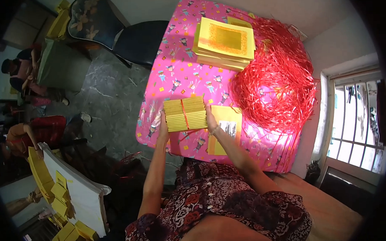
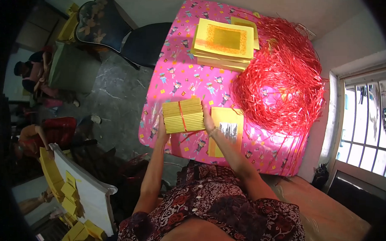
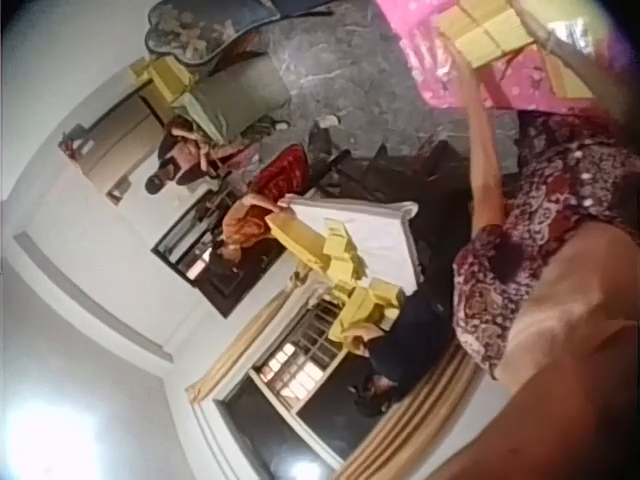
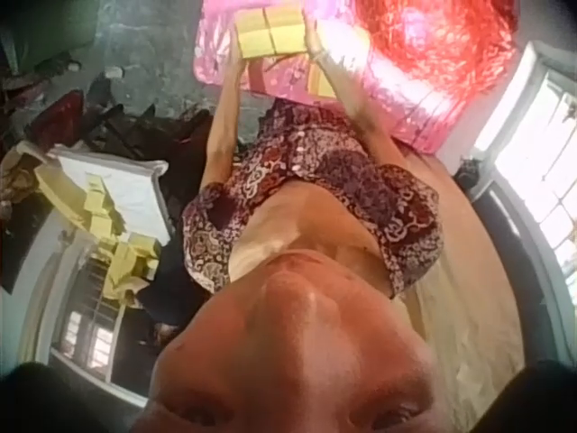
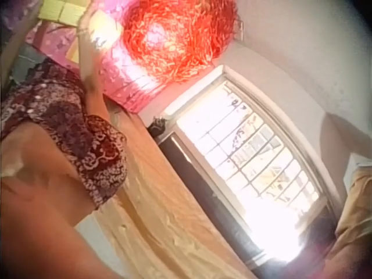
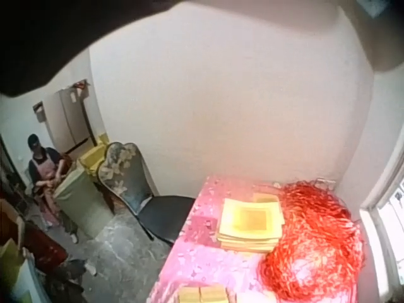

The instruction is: Tying bundles of yellow paper stacks with red plastic ribbons.

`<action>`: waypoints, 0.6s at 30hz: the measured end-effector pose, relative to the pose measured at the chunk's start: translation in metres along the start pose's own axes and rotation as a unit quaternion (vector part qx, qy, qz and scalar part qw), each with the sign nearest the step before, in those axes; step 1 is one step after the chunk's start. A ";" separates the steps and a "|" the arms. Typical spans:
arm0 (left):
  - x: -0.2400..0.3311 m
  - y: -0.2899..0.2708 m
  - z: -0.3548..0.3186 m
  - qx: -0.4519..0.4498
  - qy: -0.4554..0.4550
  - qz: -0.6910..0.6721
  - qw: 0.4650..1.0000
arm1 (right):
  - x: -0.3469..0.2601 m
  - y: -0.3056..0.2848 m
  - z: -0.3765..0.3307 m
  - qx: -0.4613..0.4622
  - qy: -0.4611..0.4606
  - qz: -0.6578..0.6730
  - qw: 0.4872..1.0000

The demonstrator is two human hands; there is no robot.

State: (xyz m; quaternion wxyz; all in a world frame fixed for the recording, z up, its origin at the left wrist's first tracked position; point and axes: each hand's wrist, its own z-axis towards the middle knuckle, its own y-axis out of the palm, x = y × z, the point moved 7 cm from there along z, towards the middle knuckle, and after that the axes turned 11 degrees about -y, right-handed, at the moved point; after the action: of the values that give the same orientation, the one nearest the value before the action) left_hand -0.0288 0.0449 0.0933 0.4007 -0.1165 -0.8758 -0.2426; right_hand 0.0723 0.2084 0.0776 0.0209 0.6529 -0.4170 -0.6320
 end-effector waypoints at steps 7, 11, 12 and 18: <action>0.019 -0.004 -0.009 0.038 -0.064 -0.035 0.997 | 0.002 0.013 0.001 -0.049 0.102 -0.006 0.994; 0.047 0.015 -0.015 -0.085 -0.206 -0.046 0.974 | -0.079 0.044 -0.004 -0.189 0.109 -0.150 0.964; 0.058 0.029 -0.020 -0.132 -0.241 -0.065 0.959 | -0.083 0.044 0.008 -0.205 0.067 -0.138 0.967; 0.092 0.003 -0.001 -0.080 -0.321 -0.073 0.941 | -0.037 0.072 0.078 -0.270 0.050 -0.158 0.949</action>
State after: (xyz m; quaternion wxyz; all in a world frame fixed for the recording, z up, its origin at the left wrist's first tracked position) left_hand -0.0869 0.0479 0.1647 0.0687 -0.1551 -0.9418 -0.2901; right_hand -0.0254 0.2219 0.1320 0.1171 0.7113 -0.1212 -0.6824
